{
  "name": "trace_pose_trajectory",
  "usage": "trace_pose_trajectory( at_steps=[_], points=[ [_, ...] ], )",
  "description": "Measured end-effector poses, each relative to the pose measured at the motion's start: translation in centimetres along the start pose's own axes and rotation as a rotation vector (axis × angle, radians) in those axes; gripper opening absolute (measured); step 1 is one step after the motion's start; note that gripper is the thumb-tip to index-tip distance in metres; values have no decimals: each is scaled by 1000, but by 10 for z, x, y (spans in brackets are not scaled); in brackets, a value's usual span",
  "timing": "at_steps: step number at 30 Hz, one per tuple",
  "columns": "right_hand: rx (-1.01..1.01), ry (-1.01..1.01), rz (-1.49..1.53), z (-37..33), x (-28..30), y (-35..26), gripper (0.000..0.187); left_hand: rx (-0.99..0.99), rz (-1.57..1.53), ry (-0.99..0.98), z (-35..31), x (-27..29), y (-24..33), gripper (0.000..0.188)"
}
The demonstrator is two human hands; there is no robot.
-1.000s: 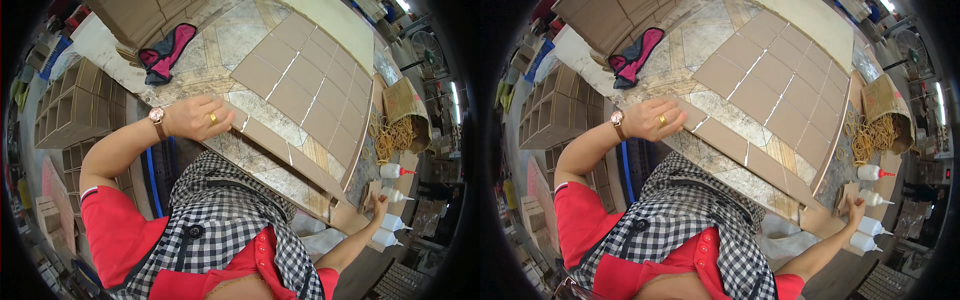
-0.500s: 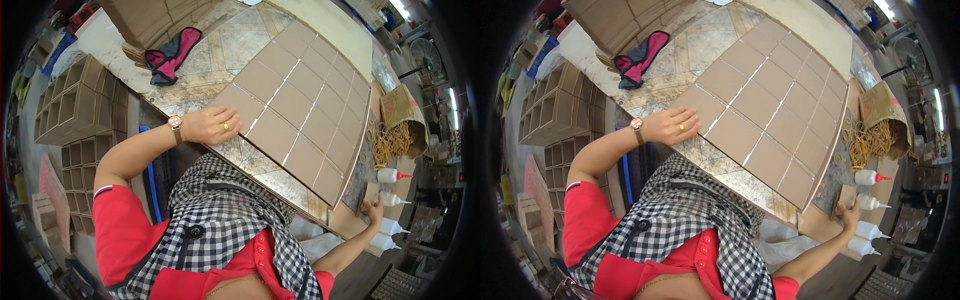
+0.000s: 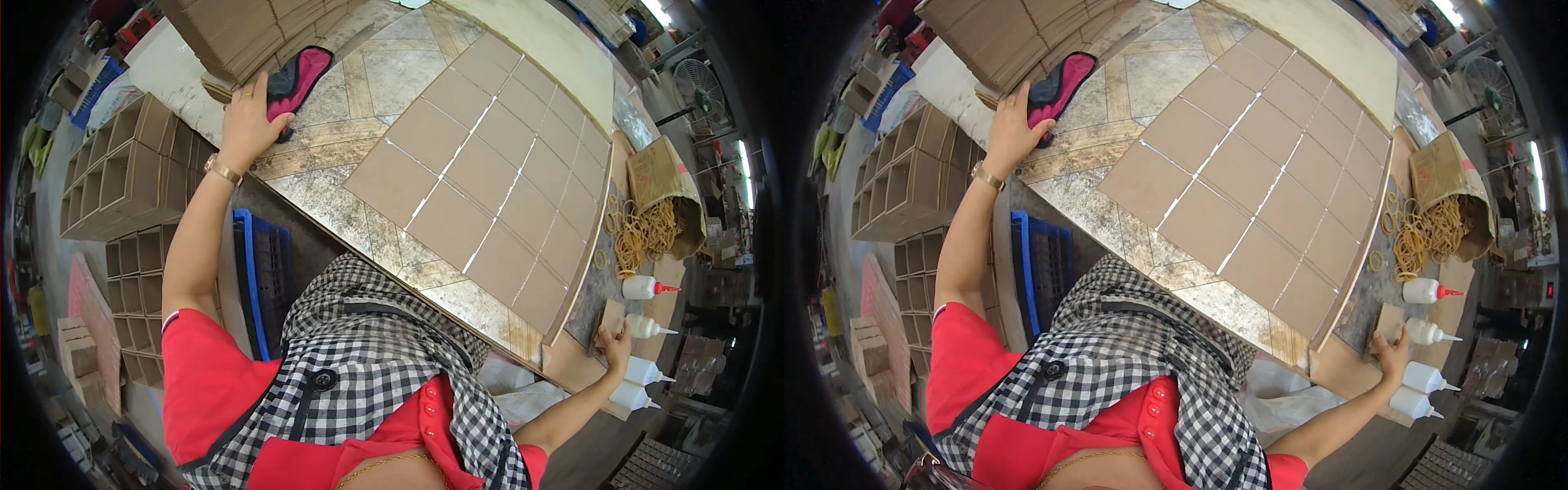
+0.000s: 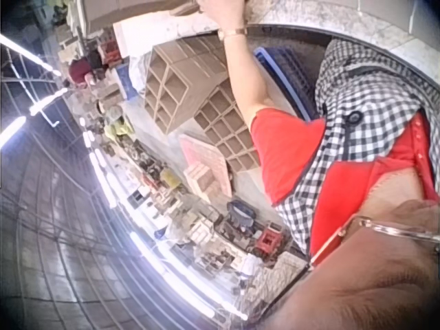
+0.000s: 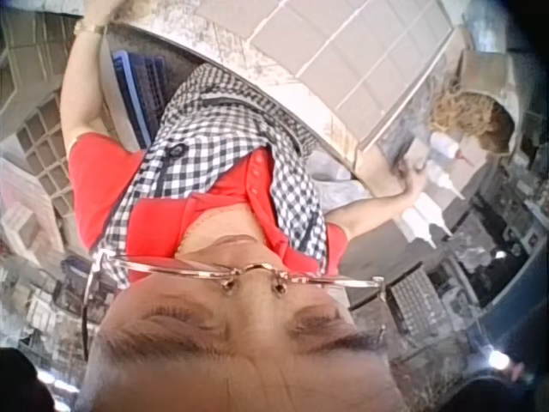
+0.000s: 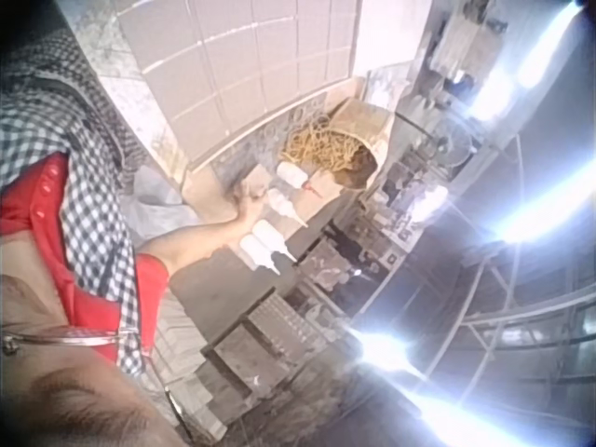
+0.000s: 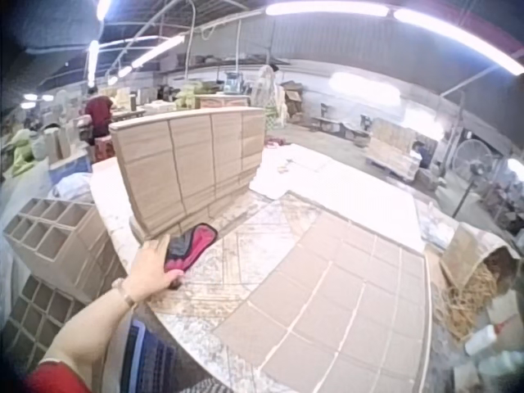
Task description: Assembling small cardboard divider boxes by gluing and folding precut pieces, then securing them with rubber bands.
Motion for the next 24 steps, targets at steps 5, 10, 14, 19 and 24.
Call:
trace_pose_trajectory(
  at_steps=[5,10,14,19,24],
  points=[
    [32,40,-19,-10,-1,-18,89,155,-47,-219,11,0,-22,28],
    [-3,72,11,-32,7,-28,79,-87,-320,-200,-30,80,103,13],
    [37,68,-63,-25,4,-36,71,-240,-706,-437,-115,74,195,20],
    [37,16,-36,-24,3,-36,69,-355,-572,-499,-146,39,233,27],
    [37,29,-94,-22,1,-28,69,-296,-589,-492,-136,35,221,19]
  ],
)
Point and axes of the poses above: each hand's wrist, its own z-axis towards the middle knuckle, its own x-axis out of the back of the hand, y = z × x, the point moved 7 cm from there along z, towards the middle knuckle, and after that the axes turned 13 degrees about x, right-handed, at the moved point
